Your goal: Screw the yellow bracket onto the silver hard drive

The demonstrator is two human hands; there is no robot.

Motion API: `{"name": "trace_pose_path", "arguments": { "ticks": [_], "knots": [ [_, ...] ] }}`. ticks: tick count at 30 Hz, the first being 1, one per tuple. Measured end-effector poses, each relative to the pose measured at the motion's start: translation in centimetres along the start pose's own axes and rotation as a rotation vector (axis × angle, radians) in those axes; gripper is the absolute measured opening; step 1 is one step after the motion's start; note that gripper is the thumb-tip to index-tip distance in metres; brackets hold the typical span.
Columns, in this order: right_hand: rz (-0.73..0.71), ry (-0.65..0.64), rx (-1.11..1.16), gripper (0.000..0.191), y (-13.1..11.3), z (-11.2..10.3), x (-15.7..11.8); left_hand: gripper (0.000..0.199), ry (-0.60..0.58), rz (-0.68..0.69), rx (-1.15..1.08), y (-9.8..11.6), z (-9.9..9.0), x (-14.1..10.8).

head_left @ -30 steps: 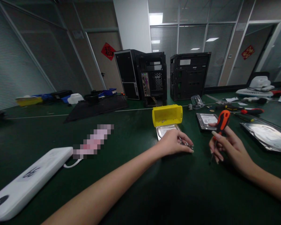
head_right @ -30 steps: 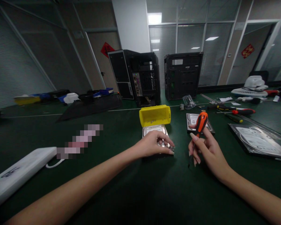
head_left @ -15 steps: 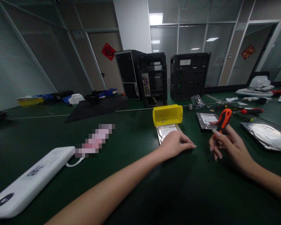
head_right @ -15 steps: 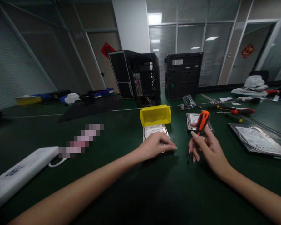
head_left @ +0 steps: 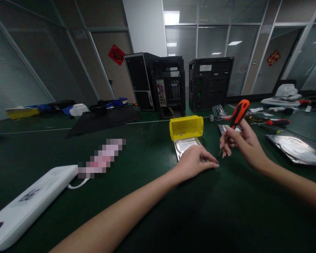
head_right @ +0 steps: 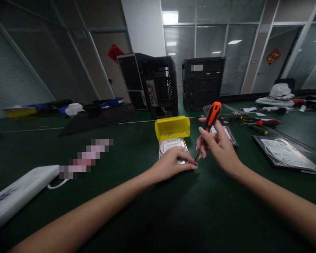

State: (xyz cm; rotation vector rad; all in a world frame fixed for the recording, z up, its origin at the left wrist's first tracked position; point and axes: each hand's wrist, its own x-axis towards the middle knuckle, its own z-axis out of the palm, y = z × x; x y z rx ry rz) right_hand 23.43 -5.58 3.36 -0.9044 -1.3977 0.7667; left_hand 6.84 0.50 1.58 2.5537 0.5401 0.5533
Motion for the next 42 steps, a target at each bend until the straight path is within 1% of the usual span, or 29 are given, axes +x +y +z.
{"name": "trace_pose_path", "arguments": {
  "ticks": [5,10,17,22,27,29,33,37,40,42],
  "knots": [
    [0.021,-0.054,-0.022,0.043,0.7,0.6,-0.2,0.026,0.029,-0.048,0.023,-0.3,0.4,0.0],
    [0.015,-0.069,-0.004,0.056,1.2,0.5,-0.4,0.022,0.040,-0.067,-0.005,-0.6,0.7,0.0],
    [0.008,-0.093,-0.030,0.060,1.3,0.6,-0.3,0.020,0.034,-0.068,-0.024,-0.5,0.6,0.0],
    [0.022,-0.113,-0.071,0.052,0.9,0.7,-0.5,0.022,0.051,-0.084,0.023,-0.4,0.6,0.0],
    [0.028,-0.151,-0.128,0.026,1.0,0.7,-0.2,0.020,0.060,-0.087,0.066,-0.1,0.6,-0.1],
    [0.036,-0.159,-0.132,0.020,1.1,0.7,-0.1,0.022,0.086,-0.102,0.099,0.1,0.6,-0.2],
    [0.046,-0.151,-0.148,0.018,1.0,0.5,0.3,0.027,0.122,-0.115,0.144,0.0,0.7,-0.3],
    [0.083,-0.155,-0.166,0.020,0.7,0.3,0.7,0.031,0.096,-0.121,0.162,-0.2,0.7,-0.2],
    [0.096,-0.134,-0.226,0.023,0.5,0.2,0.9,0.034,0.075,-0.126,0.159,-0.3,0.6,-0.2],
    [0.094,-0.125,-0.283,0.025,0.5,0.2,1.0,0.033,0.067,-0.130,0.127,-0.1,0.5,-0.2]
  ]
}}
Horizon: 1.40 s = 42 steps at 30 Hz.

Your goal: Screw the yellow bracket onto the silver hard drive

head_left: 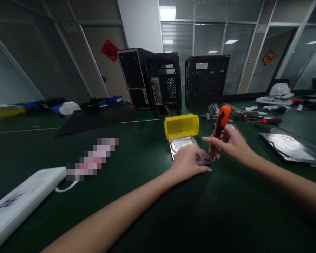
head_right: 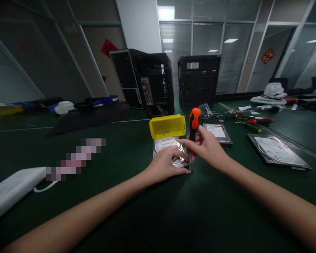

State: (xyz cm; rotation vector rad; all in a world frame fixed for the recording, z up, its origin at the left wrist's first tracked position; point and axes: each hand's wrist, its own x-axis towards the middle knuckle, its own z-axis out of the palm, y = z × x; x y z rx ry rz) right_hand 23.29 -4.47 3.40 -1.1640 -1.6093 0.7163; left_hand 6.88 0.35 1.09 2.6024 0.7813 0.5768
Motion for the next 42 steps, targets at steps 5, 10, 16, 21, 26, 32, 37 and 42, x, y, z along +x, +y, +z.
{"name": "trace_pose_path", "arguments": {
  "ticks": [5,10,16,21,26,32,37,42],
  "knots": [
    [-0.059,-0.008,-0.185,0.025,-0.1,0.4,0.5,0.029,-0.033,-0.054,-0.107,0.4,-0.2,0.0],
    [-0.038,-0.029,-0.301,0.033,-0.4,0.8,1.3,0.029,0.027,-0.048,-0.169,0.1,0.2,0.3],
    [-0.081,0.055,-0.165,0.038,-1.7,-0.3,1.7,0.034,0.053,-0.043,-0.189,0.0,0.4,0.3],
    [-0.212,0.031,-0.047,0.044,-3.0,-1.7,2.1,0.034,0.059,-0.046,-0.192,0.1,0.5,0.3],
    [-0.156,-0.030,0.056,0.038,-3.5,-1.9,1.7,0.032,0.008,-0.030,-0.183,0.2,0.1,0.3],
    [-0.152,-0.020,0.068,0.038,-4.0,-2.1,1.0,0.026,-0.050,-0.030,-0.167,0.0,0.1,0.3],
    [-0.172,-0.041,0.034,0.039,-4.5,-2.0,0.8,0.028,-0.051,-0.071,-0.233,-0.3,0.9,0.7],
    [-0.169,-0.037,0.020,0.039,-4.5,-2.0,0.8,0.036,-0.066,-0.112,-0.257,-0.6,1.2,1.0]
  ]
}}
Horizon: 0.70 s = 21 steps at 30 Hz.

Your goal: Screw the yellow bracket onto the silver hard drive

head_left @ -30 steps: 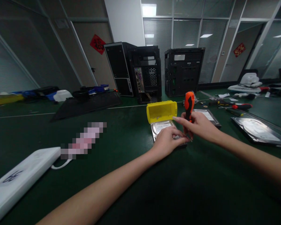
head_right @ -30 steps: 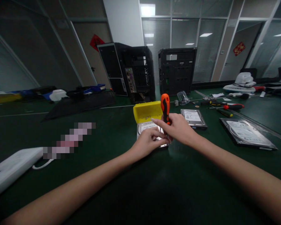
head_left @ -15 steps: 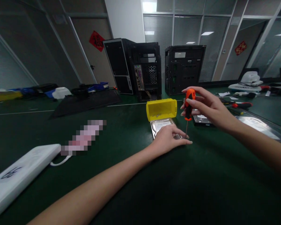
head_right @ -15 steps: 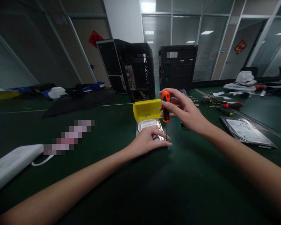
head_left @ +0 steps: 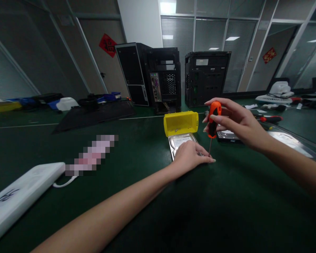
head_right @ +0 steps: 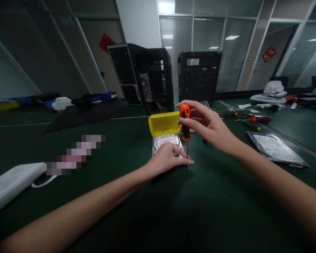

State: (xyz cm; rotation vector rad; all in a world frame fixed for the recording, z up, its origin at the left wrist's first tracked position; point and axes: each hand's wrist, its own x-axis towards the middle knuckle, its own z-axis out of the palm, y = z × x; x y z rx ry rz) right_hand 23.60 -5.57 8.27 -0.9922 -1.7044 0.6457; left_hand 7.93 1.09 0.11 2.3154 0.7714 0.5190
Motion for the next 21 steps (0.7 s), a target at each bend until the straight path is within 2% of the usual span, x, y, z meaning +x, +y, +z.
{"name": "trace_pose_path", "arguments": {
  "ticks": [12,21],
  "knots": [
    [-0.007,0.012,0.042,0.038,0.80,-0.06,0.11,0.025,-0.016,0.105,-0.001,0.41,-0.59,-0.41],
    [-0.032,0.010,-0.019,0.037,0.99,-0.56,0.47,0.027,-0.025,0.083,0.060,0.58,-0.80,-0.48]
  ]
}}
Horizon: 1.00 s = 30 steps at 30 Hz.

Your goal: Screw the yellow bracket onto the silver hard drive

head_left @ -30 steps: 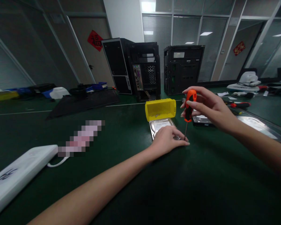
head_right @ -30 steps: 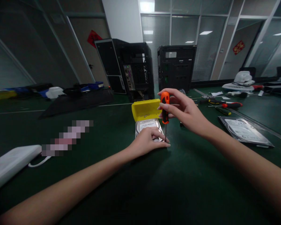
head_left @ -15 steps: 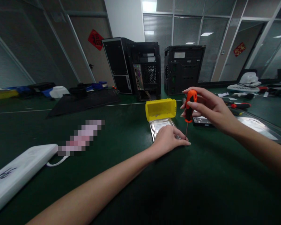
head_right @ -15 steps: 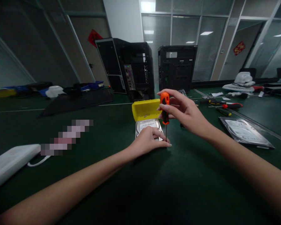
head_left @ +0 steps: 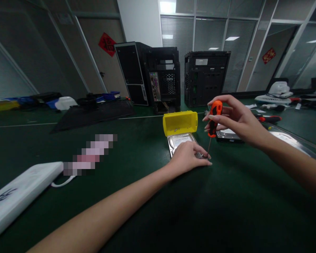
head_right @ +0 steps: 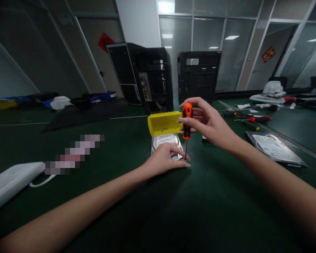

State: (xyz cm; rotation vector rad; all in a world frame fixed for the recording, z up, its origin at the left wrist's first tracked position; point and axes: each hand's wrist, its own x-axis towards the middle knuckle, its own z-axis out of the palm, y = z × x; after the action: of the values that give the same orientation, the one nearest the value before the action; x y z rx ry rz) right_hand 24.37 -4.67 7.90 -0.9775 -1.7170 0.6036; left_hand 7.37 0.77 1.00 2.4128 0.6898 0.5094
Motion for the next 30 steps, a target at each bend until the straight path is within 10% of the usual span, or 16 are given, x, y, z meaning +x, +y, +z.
{"name": "trace_pose_path", "arguments": {
  "ticks": [30],
  "knots": [
    [-0.013,-0.007,-0.021,0.041,-0.12,0.28,0.05,0.031,0.061,0.000,0.035,-0.37,0.58,-0.05]
  ]
}}
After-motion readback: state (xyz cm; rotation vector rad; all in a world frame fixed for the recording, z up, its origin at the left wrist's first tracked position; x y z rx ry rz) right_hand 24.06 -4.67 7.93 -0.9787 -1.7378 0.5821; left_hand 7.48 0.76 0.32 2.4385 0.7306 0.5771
